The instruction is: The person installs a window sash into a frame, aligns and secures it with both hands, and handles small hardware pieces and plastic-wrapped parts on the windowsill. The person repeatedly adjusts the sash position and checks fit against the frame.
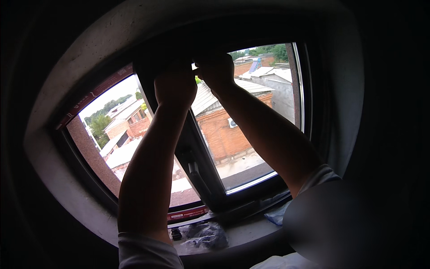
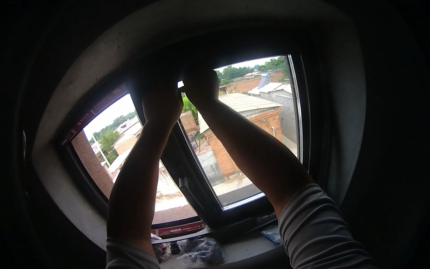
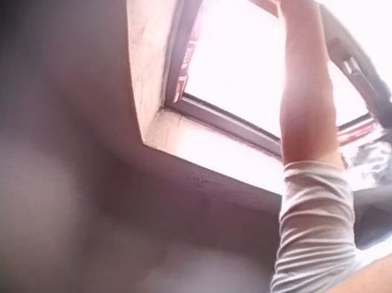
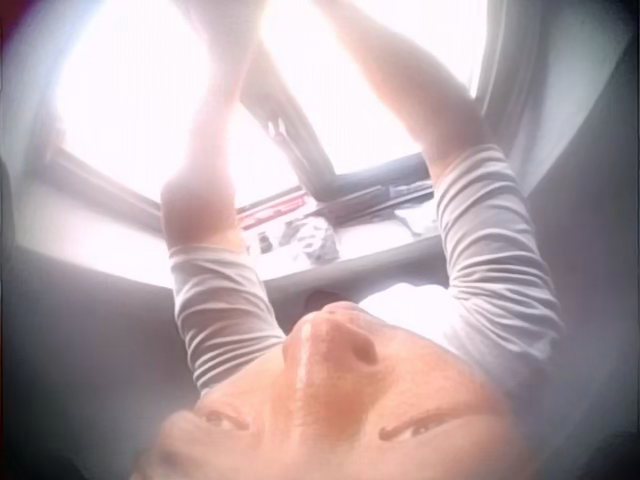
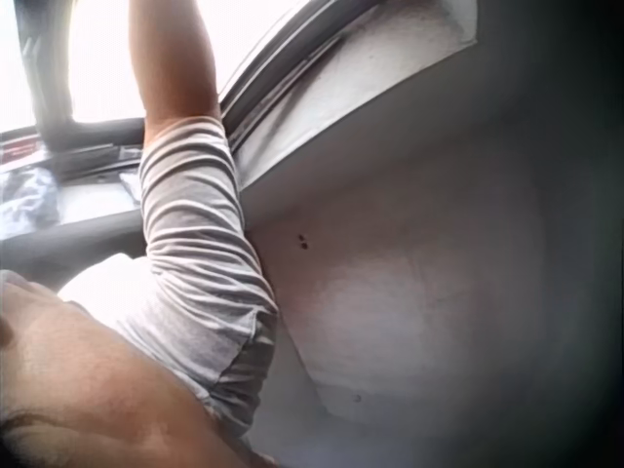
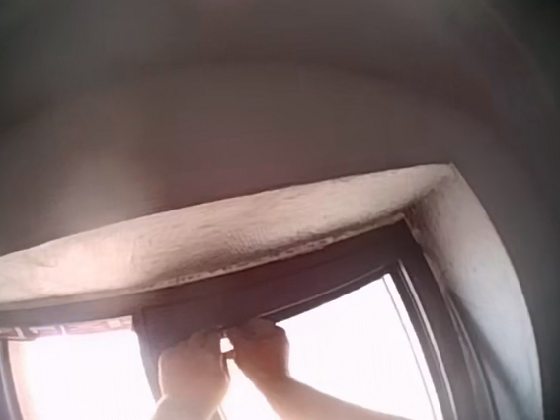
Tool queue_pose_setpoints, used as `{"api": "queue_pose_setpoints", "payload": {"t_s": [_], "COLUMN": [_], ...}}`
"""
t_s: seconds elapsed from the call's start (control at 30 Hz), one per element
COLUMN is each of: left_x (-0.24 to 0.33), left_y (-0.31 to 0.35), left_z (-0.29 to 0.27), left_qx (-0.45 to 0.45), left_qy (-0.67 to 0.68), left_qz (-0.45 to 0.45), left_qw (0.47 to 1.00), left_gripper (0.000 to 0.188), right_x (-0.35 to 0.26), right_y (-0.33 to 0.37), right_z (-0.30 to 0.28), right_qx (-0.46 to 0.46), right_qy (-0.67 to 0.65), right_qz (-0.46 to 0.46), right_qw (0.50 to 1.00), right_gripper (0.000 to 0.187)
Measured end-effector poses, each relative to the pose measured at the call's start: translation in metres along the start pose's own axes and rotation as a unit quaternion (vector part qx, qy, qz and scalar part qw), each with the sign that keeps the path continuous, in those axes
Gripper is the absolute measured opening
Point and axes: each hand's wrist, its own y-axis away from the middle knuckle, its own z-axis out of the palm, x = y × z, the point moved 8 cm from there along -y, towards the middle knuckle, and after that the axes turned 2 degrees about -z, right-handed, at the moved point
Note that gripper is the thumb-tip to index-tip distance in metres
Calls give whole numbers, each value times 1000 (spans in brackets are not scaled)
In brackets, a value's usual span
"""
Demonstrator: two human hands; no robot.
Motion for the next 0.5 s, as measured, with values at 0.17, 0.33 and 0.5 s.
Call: {"api": "queue_pose_setpoints", "payload": {"t_s": [0.17,0.33,0.5], "left_x": [-1,-4,-2], "left_y": [-7,-4,1], "left_z": [4,9,-3], "left_qx": [-68,-136,-36], "left_qy": [9,-6,37], "left_qz": [-34,-39,-6], "left_qw": [997,990,999], "left_gripper": [12,15,17], "right_x": [6,-1,-3], "right_y": [-5,-2,-2], "right_z": [1,2,-3], "right_qx": [-3,-10,4], "right_qy": [19,77,88], "right_qz": [19,60,61], "right_qw": [1000,995,994], "right_gripper": [24,30,31]}}
